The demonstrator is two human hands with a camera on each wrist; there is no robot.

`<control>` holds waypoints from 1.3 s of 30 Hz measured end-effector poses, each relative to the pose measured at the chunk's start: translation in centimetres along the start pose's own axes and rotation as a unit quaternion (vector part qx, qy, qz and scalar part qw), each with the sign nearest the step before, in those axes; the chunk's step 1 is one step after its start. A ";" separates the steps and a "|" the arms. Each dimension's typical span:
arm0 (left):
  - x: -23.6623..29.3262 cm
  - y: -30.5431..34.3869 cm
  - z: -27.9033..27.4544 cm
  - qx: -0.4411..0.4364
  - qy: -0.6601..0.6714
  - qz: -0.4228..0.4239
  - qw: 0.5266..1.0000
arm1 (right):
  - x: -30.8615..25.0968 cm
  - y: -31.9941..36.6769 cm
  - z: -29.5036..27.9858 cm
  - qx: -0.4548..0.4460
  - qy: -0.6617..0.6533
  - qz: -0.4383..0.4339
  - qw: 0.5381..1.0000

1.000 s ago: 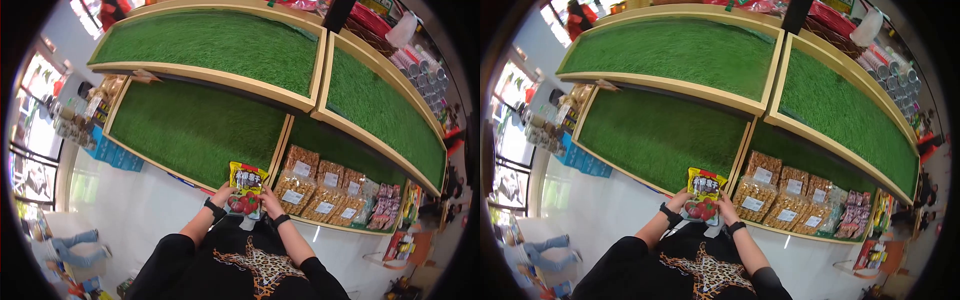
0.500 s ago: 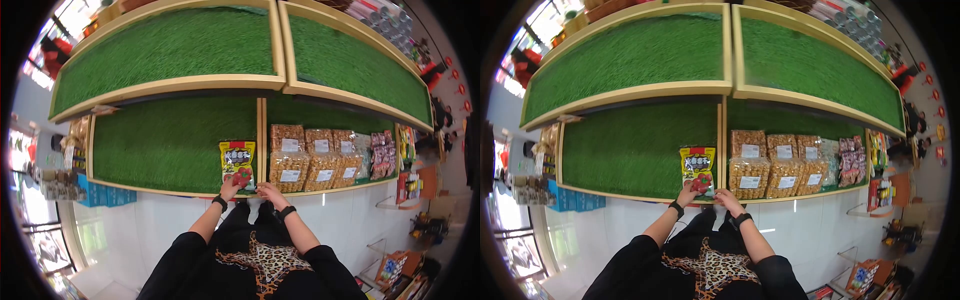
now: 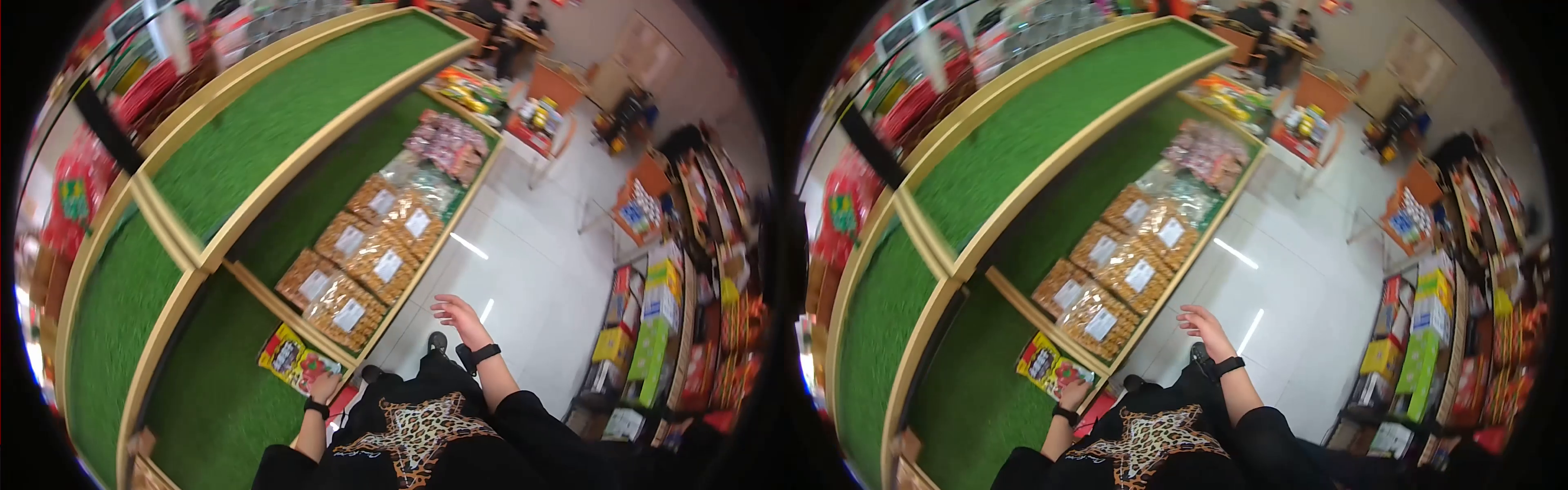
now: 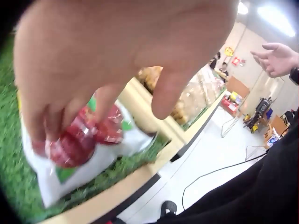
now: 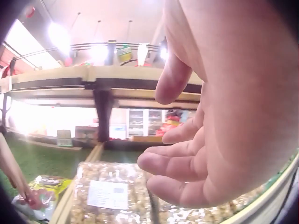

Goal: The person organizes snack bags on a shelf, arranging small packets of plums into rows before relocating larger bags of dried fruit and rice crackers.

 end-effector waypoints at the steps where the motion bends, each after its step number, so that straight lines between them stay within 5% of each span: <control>1: 1.3 0.0 -0.4 -0.057 0.046 0.033 0.997 | -0.6 0.7 -1.3 0.024 -0.023 -0.019 0.999; 4: 6.8 0.6 0.6 -0.086 0.189 0.081 0.975 | -0.8 0.9 -5.9 0.089 -0.079 -0.048 0.992; 10: 21.0 2.6 0.6 -0.221 0.262 0.154 0.927 | -2.4 2.6 -13.3 0.200 -0.141 -0.082 0.966; 20: 40.4 1.0 5.9 -0.203 0.347 0.253 0.880 | -7.1 -0.1 -27.4 0.248 -0.171 -0.128 0.945; 28: 49.1 -1.6 9.0 -0.116 0.406 0.262 0.868 | -10.6 -1.9 -36.4 0.254 -0.155 -0.135 0.945; 39: 58.5 -7.7 12.0 -0.170 0.425 0.222 0.861 | -10.1 -7.8 -39.8 0.263 -0.239 -0.101 0.929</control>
Point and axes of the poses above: each hand's wrist, its own y-axis away from the middle knuckle, its own z-axis out of the palm, x = y × z, the point moved 1 cm from there along -y, towards the middle knuckle, and after that the axes turned 8 degrees about x, right-handed, at the moved point
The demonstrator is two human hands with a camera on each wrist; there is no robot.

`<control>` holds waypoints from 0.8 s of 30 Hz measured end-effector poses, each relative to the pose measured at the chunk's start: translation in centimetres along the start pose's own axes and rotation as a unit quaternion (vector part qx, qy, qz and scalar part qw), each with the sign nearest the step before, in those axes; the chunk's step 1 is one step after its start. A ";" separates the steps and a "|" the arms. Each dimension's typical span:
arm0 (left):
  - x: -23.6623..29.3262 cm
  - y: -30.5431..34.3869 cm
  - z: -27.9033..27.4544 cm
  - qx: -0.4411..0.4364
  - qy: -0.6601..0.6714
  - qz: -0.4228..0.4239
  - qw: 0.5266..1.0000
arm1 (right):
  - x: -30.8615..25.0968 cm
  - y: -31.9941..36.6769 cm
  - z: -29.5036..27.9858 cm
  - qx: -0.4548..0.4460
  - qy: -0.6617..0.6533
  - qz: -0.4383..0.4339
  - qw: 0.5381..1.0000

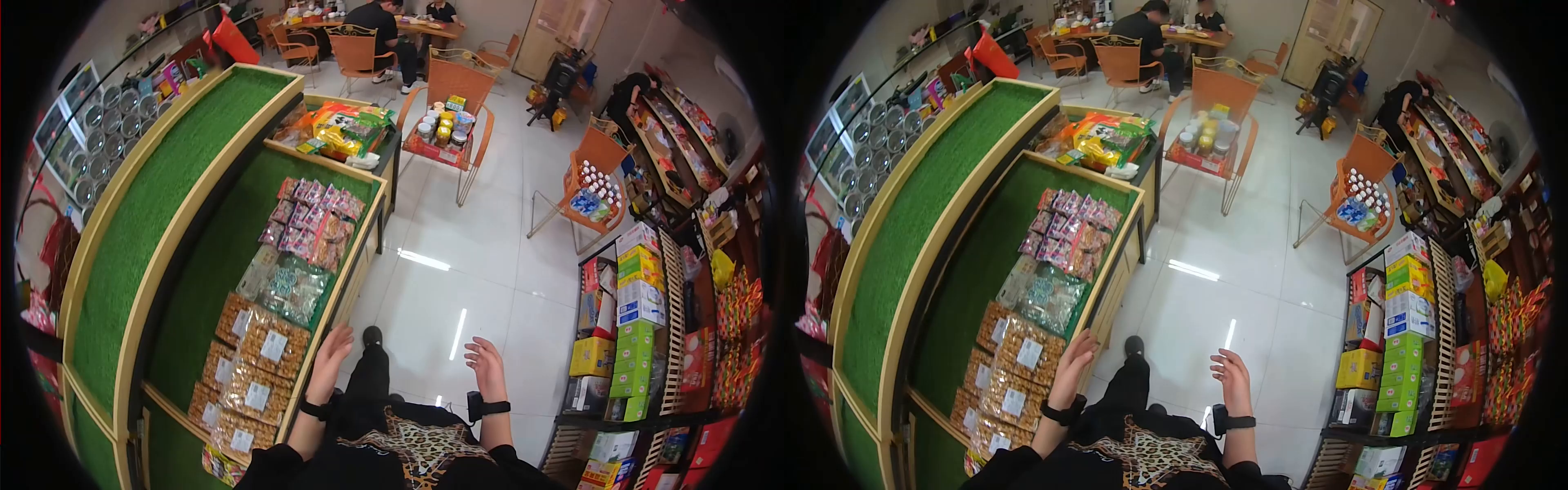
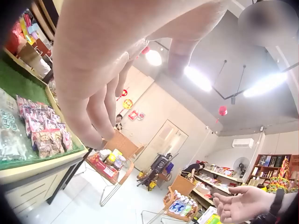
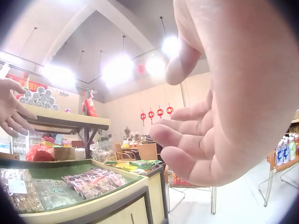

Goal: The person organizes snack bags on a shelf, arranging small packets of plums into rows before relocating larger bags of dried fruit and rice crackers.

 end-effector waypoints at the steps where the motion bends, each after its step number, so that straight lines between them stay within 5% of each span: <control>1: 0.6 -1.6 0.6 -0.004 -0.003 0.002 1.000 | -0.2 -1.0 0.4 0.008 -0.001 0.003 1.000; 13: 9.2 -20.7 5.8 -0.080 -0.015 0.038 0.996 | -9.7 -15.1 7.1 0.129 0.029 -0.116 0.984; 24: 7.8 -27.4 6.4 0.013 0.023 -0.069 0.997 | -9.5 -25.5 8.1 0.119 0.001 -0.032 0.992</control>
Point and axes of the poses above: each hand's wrist, its own y-axis away from the middle knuckle, its own z-axis out of the palm, x = y × z, the point moved 1 cm from there along -y, towards the middle knuckle, and after that the axes turned 8 degrees about x, right-handed, at the moved point
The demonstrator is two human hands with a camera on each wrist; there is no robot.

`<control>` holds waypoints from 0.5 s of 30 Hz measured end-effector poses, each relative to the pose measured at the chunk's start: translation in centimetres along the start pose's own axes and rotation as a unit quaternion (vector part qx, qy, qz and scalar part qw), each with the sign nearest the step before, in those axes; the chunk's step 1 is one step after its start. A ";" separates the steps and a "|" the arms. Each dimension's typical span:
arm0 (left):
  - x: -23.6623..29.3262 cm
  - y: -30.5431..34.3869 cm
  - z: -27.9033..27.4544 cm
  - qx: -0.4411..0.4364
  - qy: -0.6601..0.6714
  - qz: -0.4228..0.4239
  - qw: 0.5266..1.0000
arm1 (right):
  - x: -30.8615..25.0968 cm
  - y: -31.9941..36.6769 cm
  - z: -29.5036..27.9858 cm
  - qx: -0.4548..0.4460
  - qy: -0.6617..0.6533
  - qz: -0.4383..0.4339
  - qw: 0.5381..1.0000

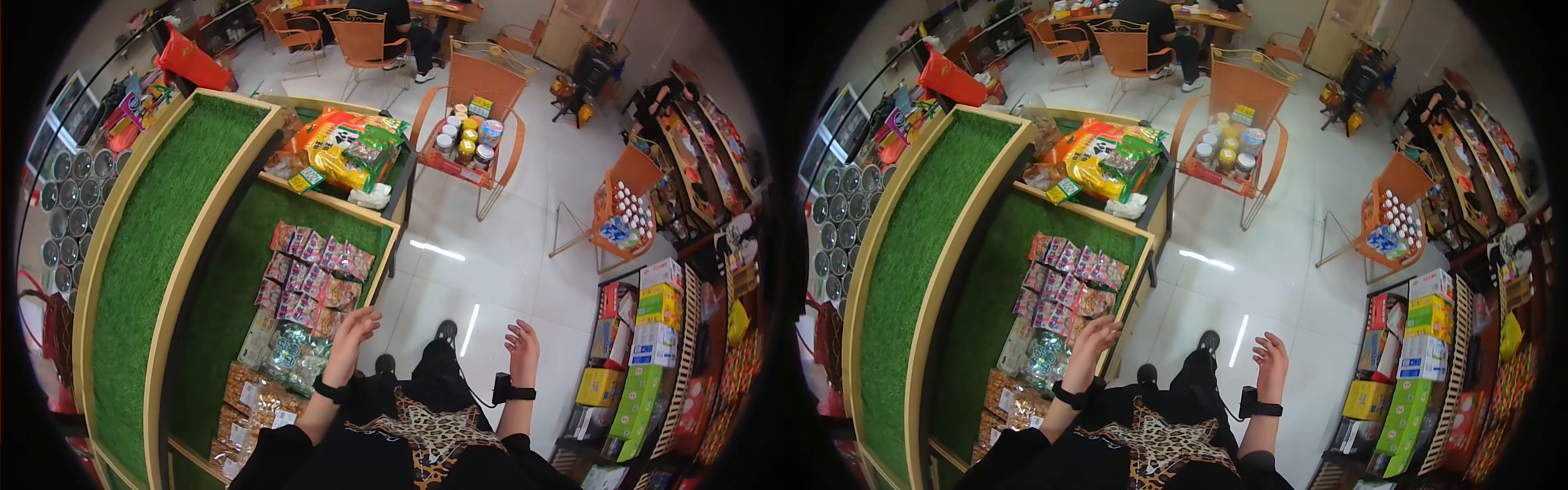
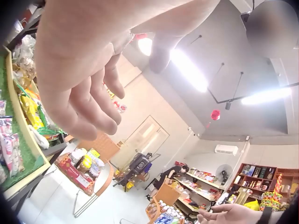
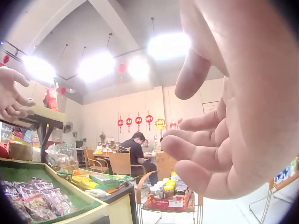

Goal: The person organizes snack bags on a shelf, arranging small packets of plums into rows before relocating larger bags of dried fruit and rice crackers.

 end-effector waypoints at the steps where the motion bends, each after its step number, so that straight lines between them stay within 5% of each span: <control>1: -0.2 -0.8 0.5 0.004 0.003 0.004 1.000 | -0.6 -1.7 0.1 0.005 -0.001 -0.003 1.000; 15: 2.2 -15.6 14.2 0.138 0.006 0.068 0.988 | -13.1 -24.9 4.9 -0.102 0.030 -0.041 0.994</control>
Point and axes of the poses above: each hand's wrist, its own y-axis away from the middle knuckle, its own z-axis out of the palm, x = y × z, the point moved 1 cm from there along -y, towards the middle knuckle, and after that the axes turned 8 degrees about x, right-handed, at the moved point
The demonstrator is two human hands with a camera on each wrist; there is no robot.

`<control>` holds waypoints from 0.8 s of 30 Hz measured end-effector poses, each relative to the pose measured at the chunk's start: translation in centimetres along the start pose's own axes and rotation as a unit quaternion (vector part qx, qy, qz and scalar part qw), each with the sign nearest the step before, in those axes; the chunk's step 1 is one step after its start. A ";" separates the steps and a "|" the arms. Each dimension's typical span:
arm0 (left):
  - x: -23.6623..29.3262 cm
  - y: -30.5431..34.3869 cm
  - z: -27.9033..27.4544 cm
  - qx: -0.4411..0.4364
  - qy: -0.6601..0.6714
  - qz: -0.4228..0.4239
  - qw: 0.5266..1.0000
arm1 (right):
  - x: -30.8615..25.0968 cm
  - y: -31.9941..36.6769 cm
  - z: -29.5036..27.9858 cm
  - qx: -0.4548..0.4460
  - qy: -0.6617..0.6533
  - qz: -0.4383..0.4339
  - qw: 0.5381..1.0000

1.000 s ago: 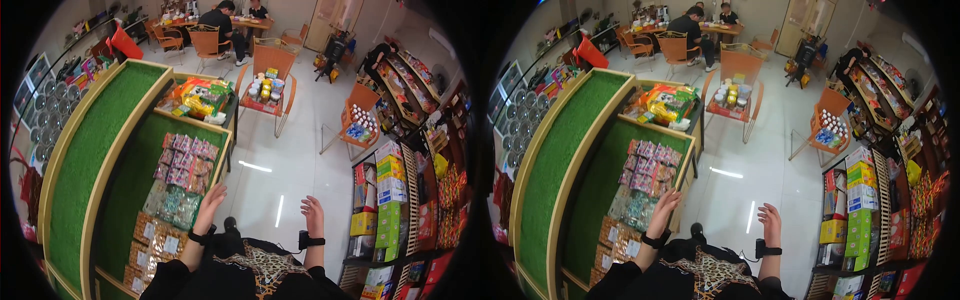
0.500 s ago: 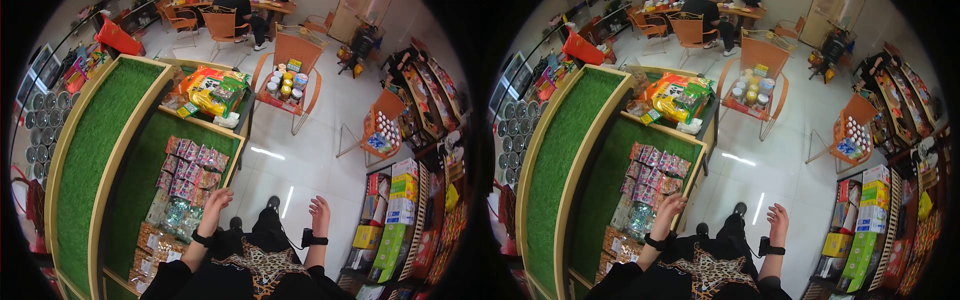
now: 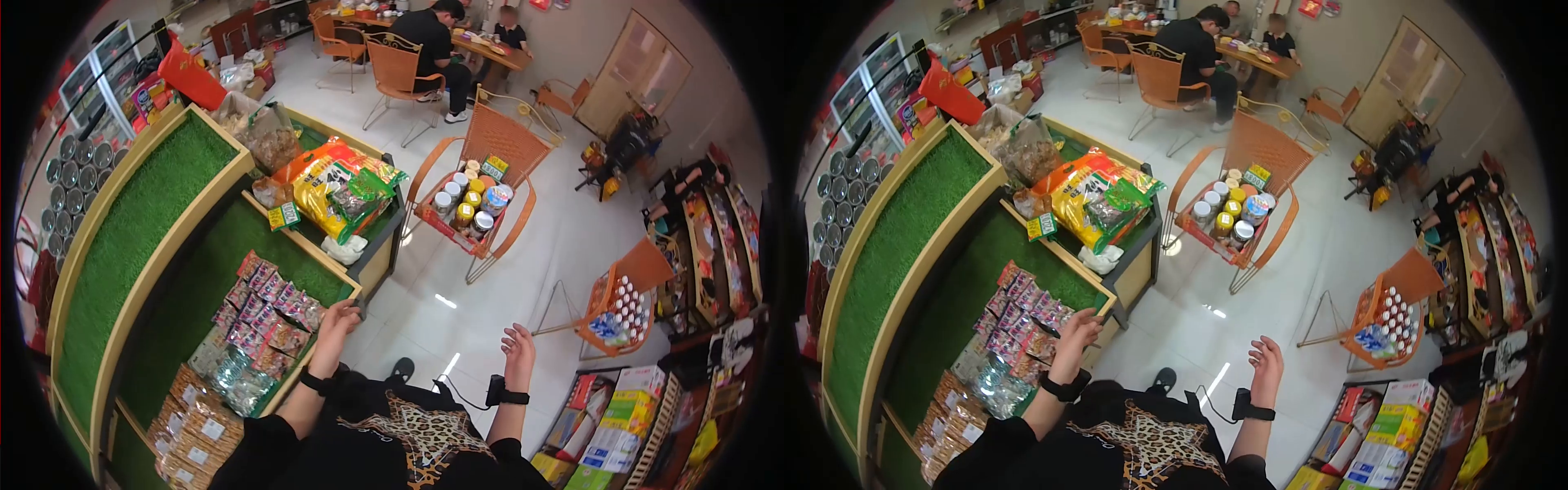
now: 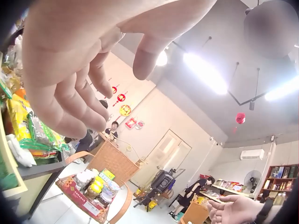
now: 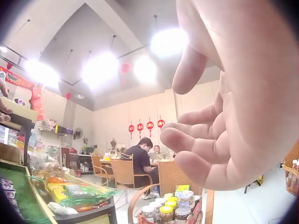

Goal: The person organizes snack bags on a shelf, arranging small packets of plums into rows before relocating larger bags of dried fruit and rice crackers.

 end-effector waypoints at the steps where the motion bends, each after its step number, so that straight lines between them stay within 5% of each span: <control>1: 0.0 -0.2 0.8 0.017 -0.005 -0.013 1.000 | -0.4 -1.0 0.0 -0.010 0.008 0.002 1.000; 12: -0.3 -6.1 4.1 0.065 -0.020 -0.058 0.996 | 2.2 -8.3 1.9 -0.042 0.044 0.118 0.991; 24: 5.2 -20.9 5.2 0.099 0.060 0.002 0.993 | -1.8 -22.4 16.0 -0.119 0.028 0.069 0.990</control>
Point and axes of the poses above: each hand's wrist, its own y-axis away from the middle knuckle, its own z-axis out of the palm, x = y × z, the point moved 1 cm from there along -y, towards the middle knuckle, and after that the axes turned 8 degrees about x, right-handed, at the moved point
